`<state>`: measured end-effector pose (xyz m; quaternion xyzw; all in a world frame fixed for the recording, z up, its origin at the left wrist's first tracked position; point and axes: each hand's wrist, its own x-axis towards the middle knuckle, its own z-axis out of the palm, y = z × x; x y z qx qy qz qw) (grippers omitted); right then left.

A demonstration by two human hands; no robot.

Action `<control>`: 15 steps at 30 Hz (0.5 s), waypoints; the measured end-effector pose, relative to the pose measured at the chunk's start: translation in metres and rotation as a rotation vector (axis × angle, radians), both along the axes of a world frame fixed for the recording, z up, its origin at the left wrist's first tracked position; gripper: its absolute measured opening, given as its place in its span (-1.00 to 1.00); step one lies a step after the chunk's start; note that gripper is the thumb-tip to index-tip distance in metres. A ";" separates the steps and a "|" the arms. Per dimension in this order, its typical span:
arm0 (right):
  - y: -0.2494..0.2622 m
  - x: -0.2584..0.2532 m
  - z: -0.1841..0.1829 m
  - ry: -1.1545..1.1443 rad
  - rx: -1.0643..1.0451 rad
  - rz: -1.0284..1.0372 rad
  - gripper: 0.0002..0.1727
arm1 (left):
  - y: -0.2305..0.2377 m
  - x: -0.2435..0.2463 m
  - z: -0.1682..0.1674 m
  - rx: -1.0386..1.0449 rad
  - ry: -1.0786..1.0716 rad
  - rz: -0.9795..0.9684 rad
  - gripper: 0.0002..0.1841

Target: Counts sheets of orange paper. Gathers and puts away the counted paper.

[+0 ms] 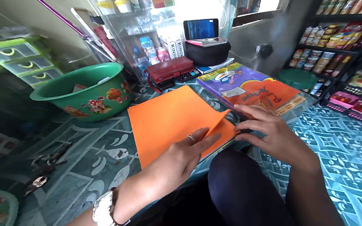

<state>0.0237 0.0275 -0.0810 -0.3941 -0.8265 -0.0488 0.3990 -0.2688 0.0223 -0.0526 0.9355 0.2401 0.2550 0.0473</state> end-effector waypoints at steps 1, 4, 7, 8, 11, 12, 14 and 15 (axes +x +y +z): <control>0.000 0.000 -0.002 -0.019 -0.006 0.015 -0.64 | 0.000 0.000 0.000 0.008 0.005 0.004 -0.48; 0.004 -0.003 -0.005 -0.018 0.001 0.016 -0.70 | -0.001 0.000 0.000 0.007 0.010 0.030 -0.50; 0.005 -0.003 -0.005 -0.007 -0.001 0.013 -0.69 | -0.001 0.000 -0.002 -0.021 -0.018 0.031 -0.56; 0.004 -0.003 -0.004 0.000 -0.010 0.010 -0.67 | -0.001 0.000 -0.003 -0.025 -0.025 0.034 -0.56; 0.004 -0.004 -0.002 0.034 0.002 0.014 -0.67 | -0.001 0.000 -0.004 -0.040 -0.032 0.043 -0.55; 0.004 -0.005 -0.002 0.041 0.008 0.014 -0.69 | 0.000 0.000 -0.004 -0.047 -0.036 0.045 -0.55; 0.005 -0.005 -0.002 0.057 0.017 0.024 -0.70 | 0.000 -0.001 -0.003 -0.061 -0.043 0.040 -0.57; 0.005 -0.005 -0.002 0.057 0.018 0.028 -0.70 | 0.000 -0.001 -0.002 -0.067 -0.050 0.037 -0.57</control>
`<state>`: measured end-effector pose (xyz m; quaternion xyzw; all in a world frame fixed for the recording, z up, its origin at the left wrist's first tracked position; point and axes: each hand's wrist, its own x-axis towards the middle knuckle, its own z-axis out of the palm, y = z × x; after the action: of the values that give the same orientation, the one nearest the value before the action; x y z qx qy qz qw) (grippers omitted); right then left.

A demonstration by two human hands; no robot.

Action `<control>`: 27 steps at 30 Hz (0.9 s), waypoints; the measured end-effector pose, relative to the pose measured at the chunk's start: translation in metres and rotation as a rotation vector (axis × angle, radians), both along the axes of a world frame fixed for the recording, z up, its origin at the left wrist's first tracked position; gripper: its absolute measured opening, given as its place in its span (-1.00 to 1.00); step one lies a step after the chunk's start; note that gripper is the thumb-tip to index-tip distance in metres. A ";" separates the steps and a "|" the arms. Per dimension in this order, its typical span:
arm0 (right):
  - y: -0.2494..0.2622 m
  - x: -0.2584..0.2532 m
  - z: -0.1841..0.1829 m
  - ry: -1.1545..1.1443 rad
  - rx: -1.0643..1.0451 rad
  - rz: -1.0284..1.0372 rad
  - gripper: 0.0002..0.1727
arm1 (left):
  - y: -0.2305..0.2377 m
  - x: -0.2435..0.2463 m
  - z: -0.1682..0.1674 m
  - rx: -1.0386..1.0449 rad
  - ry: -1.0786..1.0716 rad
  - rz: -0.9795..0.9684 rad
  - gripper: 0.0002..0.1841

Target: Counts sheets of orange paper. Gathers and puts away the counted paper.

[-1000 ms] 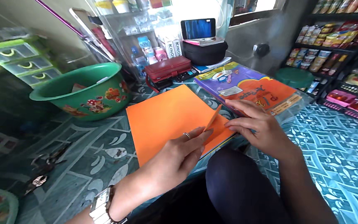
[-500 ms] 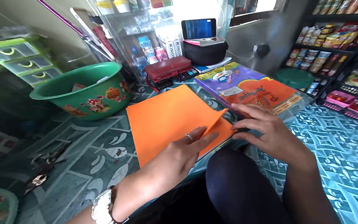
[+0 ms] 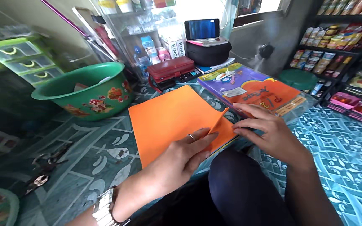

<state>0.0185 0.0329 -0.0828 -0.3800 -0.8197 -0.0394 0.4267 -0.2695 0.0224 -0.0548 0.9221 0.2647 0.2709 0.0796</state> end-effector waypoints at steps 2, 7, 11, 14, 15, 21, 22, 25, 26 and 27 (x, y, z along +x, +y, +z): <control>0.001 0.001 -0.001 -0.006 -0.003 0.015 -0.68 | 0.000 0.000 0.001 -0.010 -0.002 0.002 -0.57; 0.005 -0.005 -0.002 -0.013 0.080 0.040 -0.77 | -0.001 -0.001 0.002 -0.014 0.006 0.004 -0.58; 0.008 -0.011 0.000 0.016 0.179 0.030 -0.80 | 0.000 -0.001 0.001 -0.010 -0.003 0.001 -0.57; 0.009 -0.013 0.000 0.050 0.222 0.011 -0.80 | 0.000 0.000 -0.001 0.007 -0.004 0.009 -0.55; 0.009 -0.013 0.001 0.061 0.225 0.002 -0.81 | 0.000 0.000 -0.001 0.012 0.000 0.007 -0.55; 0.002 -0.007 0.005 0.077 0.110 -0.103 -0.69 | 0.001 0.000 0.001 0.051 0.038 -0.032 -0.51; -0.001 -0.003 0.005 0.048 0.055 -0.107 -0.66 | 0.000 0.000 0.001 0.057 0.046 -0.036 -0.49; -0.004 0.004 0.002 -0.041 -0.042 -0.065 -0.62 | -0.001 0.001 0.001 0.075 0.056 -0.037 -0.46; -0.004 0.004 0.001 -0.053 -0.050 -0.052 -0.63 | 0.000 0.001 0.001 0.081 0.057 -0.037 -0.48; -0.003 0.004 0.000 -0.058 -0.048 -0.045 -0.66 | 0.000 0.001 0.001 0.088 0.059 -0.036 -0.50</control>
<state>0.0222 0.0299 -0.0830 -0.4072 -0.8237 -0.0404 0.3924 -0.2682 0.0220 -0.0542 0.9369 0.2380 0.2533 0.0358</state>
